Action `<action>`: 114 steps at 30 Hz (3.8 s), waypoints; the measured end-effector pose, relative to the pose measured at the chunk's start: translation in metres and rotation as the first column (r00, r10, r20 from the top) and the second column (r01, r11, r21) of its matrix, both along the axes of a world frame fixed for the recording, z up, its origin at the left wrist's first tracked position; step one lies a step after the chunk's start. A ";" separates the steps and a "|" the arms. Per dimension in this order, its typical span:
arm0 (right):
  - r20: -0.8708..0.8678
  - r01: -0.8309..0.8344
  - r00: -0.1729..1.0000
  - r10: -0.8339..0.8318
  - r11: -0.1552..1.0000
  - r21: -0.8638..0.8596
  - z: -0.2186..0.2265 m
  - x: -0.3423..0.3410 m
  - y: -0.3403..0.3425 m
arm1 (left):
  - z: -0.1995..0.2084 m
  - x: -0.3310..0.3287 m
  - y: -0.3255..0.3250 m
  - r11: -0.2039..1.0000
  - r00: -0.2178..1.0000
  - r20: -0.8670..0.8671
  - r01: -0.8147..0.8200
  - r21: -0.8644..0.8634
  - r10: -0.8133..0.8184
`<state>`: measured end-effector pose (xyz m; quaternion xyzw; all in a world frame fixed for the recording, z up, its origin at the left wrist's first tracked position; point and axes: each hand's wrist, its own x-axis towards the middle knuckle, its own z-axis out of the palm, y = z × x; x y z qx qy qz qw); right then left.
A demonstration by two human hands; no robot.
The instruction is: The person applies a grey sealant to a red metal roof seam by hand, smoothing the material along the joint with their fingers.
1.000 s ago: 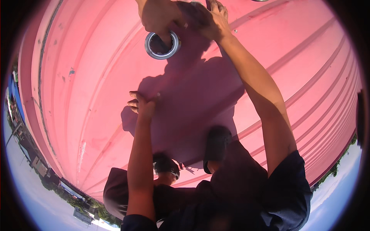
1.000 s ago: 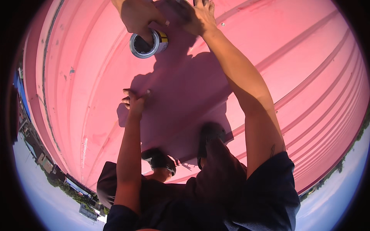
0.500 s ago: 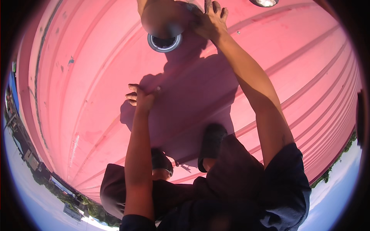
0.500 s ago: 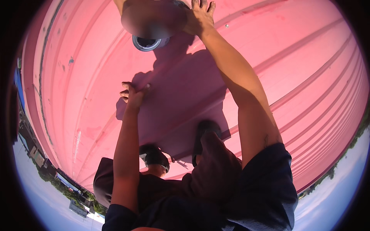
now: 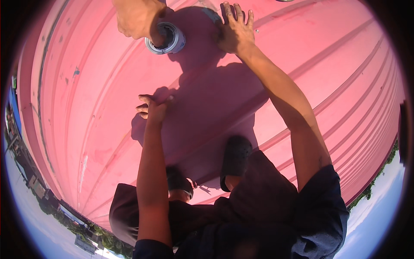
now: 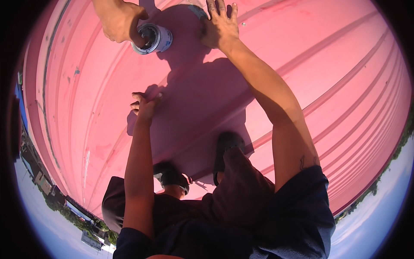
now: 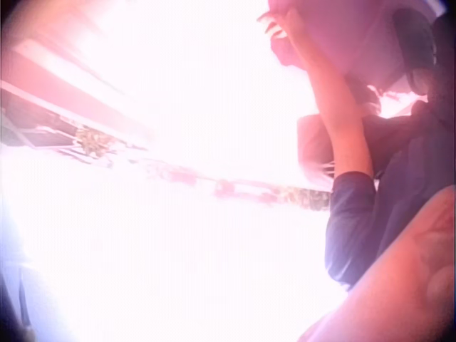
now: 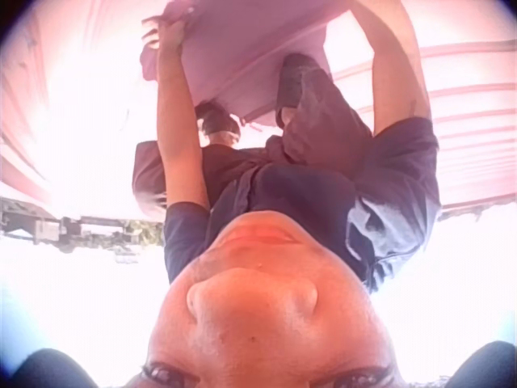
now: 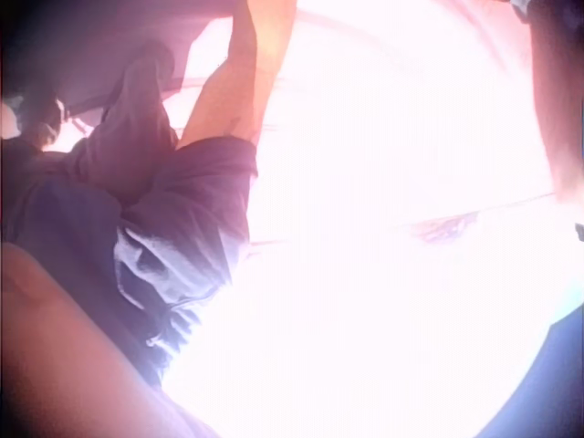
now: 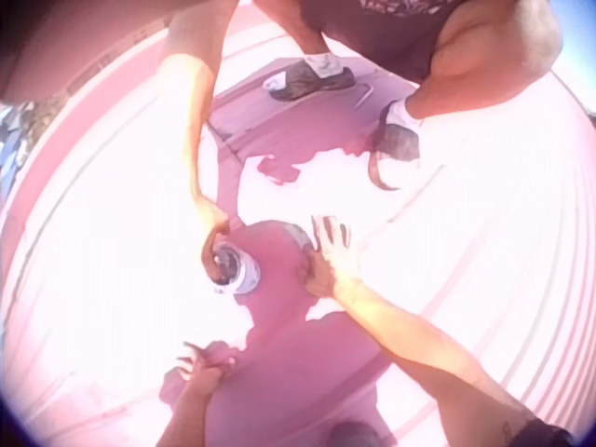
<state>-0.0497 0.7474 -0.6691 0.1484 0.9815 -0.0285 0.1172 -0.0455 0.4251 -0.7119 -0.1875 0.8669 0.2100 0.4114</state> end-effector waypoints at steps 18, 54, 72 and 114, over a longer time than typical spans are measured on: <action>-0.005 0.053 0.999 -0.054 0.997 -0.058 0.014 -0.029 -0.018 | -0.008 0.003 -0.005 1.000 1.000 -0.010 0.027 0.015 -0.027; 0.059 -0.011 0.998 0.009 1.000 0.025 0.006 -0.018 -0.001 | -0.011 0.000 -0.007 1.000 1.000 -0.026 0.006 0.027 -0.005; -0.001 0.131 0.990 -0.143 0.911 -0.390 -0.028 0.049 0.035 | -0.005 -0.001 -0.009 0.999 0.999 -0.030 0.020 0.029 -0.019; -0.287 -0.036 0.954 0.090 0.981 0.190 -0.021 -0.049 -0.011 | 0.003 -0.006 -0.016 1.000 1.000 0.001 0.024 0.013 -0.024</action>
